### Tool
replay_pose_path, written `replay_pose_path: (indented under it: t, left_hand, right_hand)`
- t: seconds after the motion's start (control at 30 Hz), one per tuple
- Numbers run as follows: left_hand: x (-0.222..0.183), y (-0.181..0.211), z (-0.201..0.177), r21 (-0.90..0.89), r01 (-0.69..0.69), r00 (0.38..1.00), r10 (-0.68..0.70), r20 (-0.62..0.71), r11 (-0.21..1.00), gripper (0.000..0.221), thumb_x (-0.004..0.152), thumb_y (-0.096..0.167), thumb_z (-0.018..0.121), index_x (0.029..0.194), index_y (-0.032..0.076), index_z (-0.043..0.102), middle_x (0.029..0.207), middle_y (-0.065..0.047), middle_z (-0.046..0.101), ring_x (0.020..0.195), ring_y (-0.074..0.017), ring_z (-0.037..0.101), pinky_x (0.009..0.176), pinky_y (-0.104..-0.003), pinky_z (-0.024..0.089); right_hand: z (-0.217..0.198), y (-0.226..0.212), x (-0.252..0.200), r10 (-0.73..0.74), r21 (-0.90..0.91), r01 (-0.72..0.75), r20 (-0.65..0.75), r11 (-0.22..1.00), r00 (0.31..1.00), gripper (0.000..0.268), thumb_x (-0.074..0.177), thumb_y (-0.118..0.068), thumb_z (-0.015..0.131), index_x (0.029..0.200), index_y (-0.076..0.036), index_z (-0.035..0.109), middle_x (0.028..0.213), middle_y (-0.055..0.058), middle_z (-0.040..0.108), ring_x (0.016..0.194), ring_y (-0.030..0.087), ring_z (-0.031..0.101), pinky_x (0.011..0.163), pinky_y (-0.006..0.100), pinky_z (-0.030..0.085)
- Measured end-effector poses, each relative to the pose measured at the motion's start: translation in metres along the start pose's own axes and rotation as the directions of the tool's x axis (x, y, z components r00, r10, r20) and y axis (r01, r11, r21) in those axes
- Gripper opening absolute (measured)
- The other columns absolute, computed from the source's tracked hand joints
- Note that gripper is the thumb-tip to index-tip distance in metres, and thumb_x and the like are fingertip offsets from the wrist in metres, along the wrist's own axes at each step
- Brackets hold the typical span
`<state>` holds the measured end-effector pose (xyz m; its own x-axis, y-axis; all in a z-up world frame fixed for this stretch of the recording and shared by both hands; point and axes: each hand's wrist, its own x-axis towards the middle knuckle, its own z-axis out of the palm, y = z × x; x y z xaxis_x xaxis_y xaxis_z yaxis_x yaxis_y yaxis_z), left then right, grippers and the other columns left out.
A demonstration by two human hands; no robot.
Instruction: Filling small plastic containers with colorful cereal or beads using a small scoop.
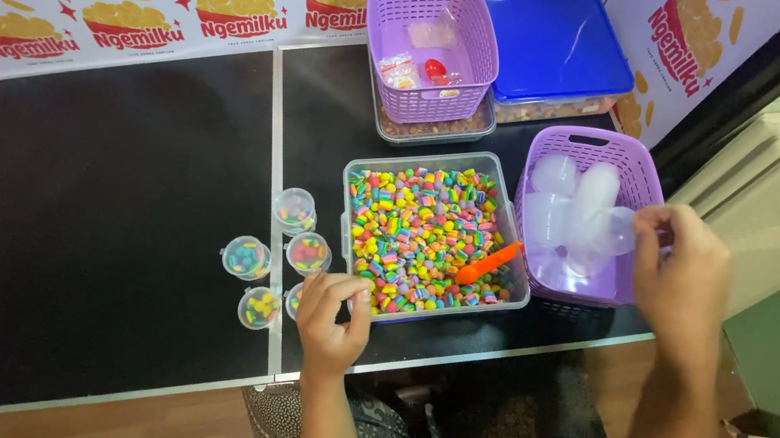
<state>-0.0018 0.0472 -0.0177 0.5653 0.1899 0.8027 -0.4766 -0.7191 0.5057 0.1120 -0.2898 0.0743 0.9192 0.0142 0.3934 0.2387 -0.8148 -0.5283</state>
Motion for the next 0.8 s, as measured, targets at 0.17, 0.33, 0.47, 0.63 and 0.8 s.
replay_pose_path:
  t: [0.17, 0.33, 0.47, 0.63, 0.8]
  left_hand:
    - [0.008, 0.025, 0.012, -0.077, -0.070, 0.969, 0.086, 0.233, 0.995, 0.033, 0.097, -0.002, 0.054, 0.116, 0.021, 0.069, 0.113, -0.008, 0.061, 0.092, -0.0234, 0.060, 0.083, -0.039, 0.044]
    - [0.023, 0.051, 0.021, -0.073, -0.049, 0.958, 0.068, 0.280, 0.996, 0.043, 0.102, 0.023, 0.058, 0.146, 0.026, 0.055, 0.140, -0.023, 0.054, 0.119, -0.0497, 0.058, 0.094, -0.051, 0.046]
    - [-0.003, 0.024, 0.028, -0.038, 0.072, 0.967, -0.061, 0.247, 0.997, 0.064, 0.092, 0.032, 0.072, 0.146, 0.003, 0.051, 0.142, -0.024, 0.057, 0.127, -0.0426, 0.056, 0.108, -0.051, 0.040]
    - [0.006, 0.020, 0.020, -0.062, 0.249, 0.960, -0.238, 0.148, 0.966, 0.058, 0.092, 0.017, 0.073, 0.142, -0.003, 0.053, 0.130, -0.023, 0.065, 0.121, -0.0408, 0.063, 0.106, -0.050, 0.046]
    - [-0.002, 0.010, 0.031, -0.002, 0.282, 0.951, -0.279, 0.134, 0.960, 0.058, 0.090, 0.021, 0.075, 0.140, -0.002, 0.056, 0.133, -0.023, 0.065, 0.123, -0.0384, 0.062, 0.104, -0.049, 0.049]
  right_hand:
    - [0.041, -0.052, -0.014, -0.004, 0.143, -0.012, 0.111, 0.990, 0.994, 0.013, 0.100, -0.005, 0.061, 0.098, -0.010, 0.073, 0.092, 0.005, 0.077, 0.078, 0.020, 0.072, 0.069, 0.034, 0.056]
    - [0.057, -0.109, -0.018, -0.364, 0.377, 0.251, 0.268, 0.891, 0.892, 0.008, 0.079, -0.009, 0.073, 0.086, -0.011, 0.073, 0.066, 0.017, 0.071, 0.070, 0.045, 0.069, 0.067, 0.052, 0.055]
    - [0.076, -0.101, -0.022, -0.432, 0.564, 0.175, 0.362, 0.807, 0.826, 0.013, 0.079, -0.016, 0.079, 0.092, -0.019, 0.077, 0.072, 0.005, 0.076, 0.073, 0.027, 0.075, 0.074, 0.039, 0.059]
    - [0.084, -0.053, -0.014, -0.440, 0.142, 0.417, 0.252, 0.898, 0.862, 0.033, 0.072, -0.043, 0.088, 0.103, -0.037, 0.075, 0.096, -0.005, 0.069, 0.099, 0.027, 0.064, 0.093, 0.044, 0.032]
    - [0.087, -0.020, -0.015, -0.096, -0.170, 0.171, 0.379, 0.971, 0.921, 0.032, 0.073, -0.046, 0.086, 0.103, -0.044, 0.074, 0.117, -0.006, 0.046, 0.110, 0.030, 0.046, 0.095, 0.052, 0.033]
